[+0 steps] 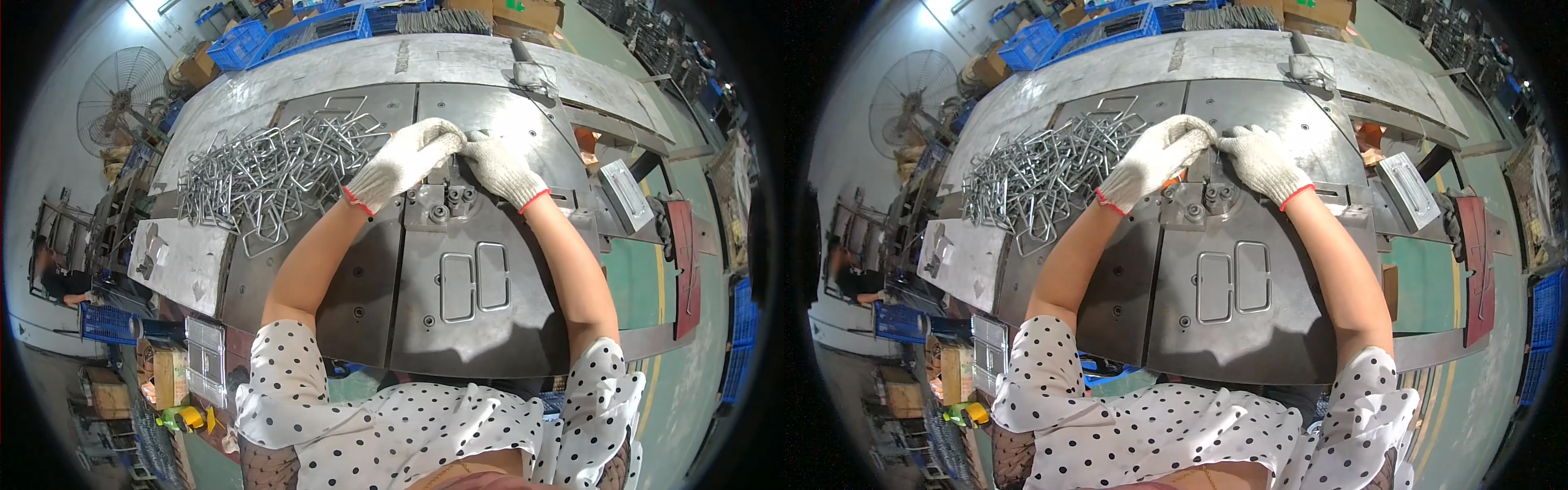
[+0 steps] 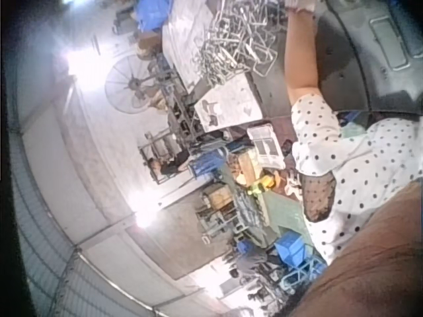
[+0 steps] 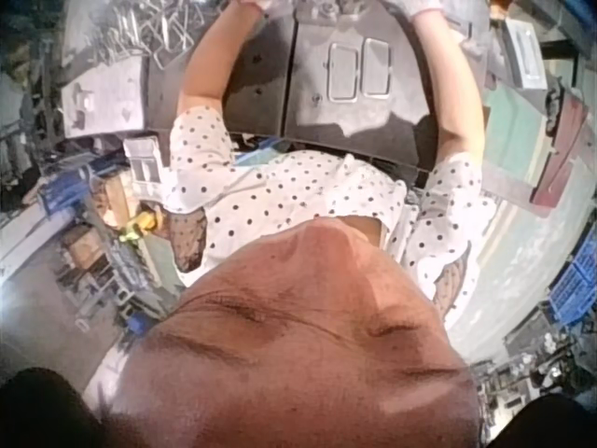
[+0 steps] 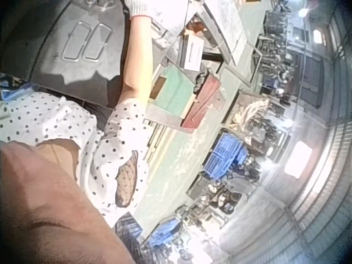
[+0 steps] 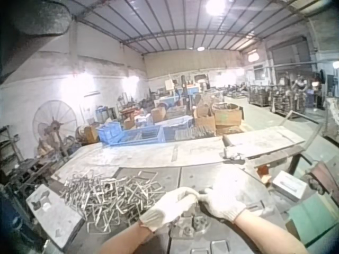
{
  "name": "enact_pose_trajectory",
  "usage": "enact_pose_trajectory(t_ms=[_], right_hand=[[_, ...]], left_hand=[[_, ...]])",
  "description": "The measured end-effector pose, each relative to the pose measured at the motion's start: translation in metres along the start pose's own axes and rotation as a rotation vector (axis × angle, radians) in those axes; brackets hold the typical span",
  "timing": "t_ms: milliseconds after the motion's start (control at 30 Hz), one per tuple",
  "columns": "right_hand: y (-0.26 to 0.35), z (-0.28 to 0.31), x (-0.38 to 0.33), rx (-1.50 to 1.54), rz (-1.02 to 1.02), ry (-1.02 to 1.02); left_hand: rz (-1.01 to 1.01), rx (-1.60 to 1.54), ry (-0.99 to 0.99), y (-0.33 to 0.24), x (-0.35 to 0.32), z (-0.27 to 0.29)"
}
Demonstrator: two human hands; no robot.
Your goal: Bending pre-cut metal wire pieces into rectangular loops using a manual bending machine on a fabrication floor.
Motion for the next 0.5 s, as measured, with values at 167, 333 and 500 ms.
enact_pose_trajectory(t_ms=[167,333,500], right_hand=[[0.0016,0.0011,0.0008,-0.009,0.000,-0.002],[0.0000,0.0012,-0.0008,-0.008,-0.003,-0.020],[-0.0011,-0.0010,0.0014,0.005,0.006,-0.013]], left_hand=[[-0.032,-0.030,0.002,-0.0002,0.0013,-0.0011],[-0.006,-0.020,0.023,-0.0028,0.0000,-0.0034],[-0.012,-0.031,0.035,-0.0091,-0.0030,-0.0053]])
Point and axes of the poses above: each hand's wrist, its own x-axis towards the middle knuckle, its own z-axis out of the back of the hand, y = z × x, the point moved 5 cm from there along x, towards the middle knuckle
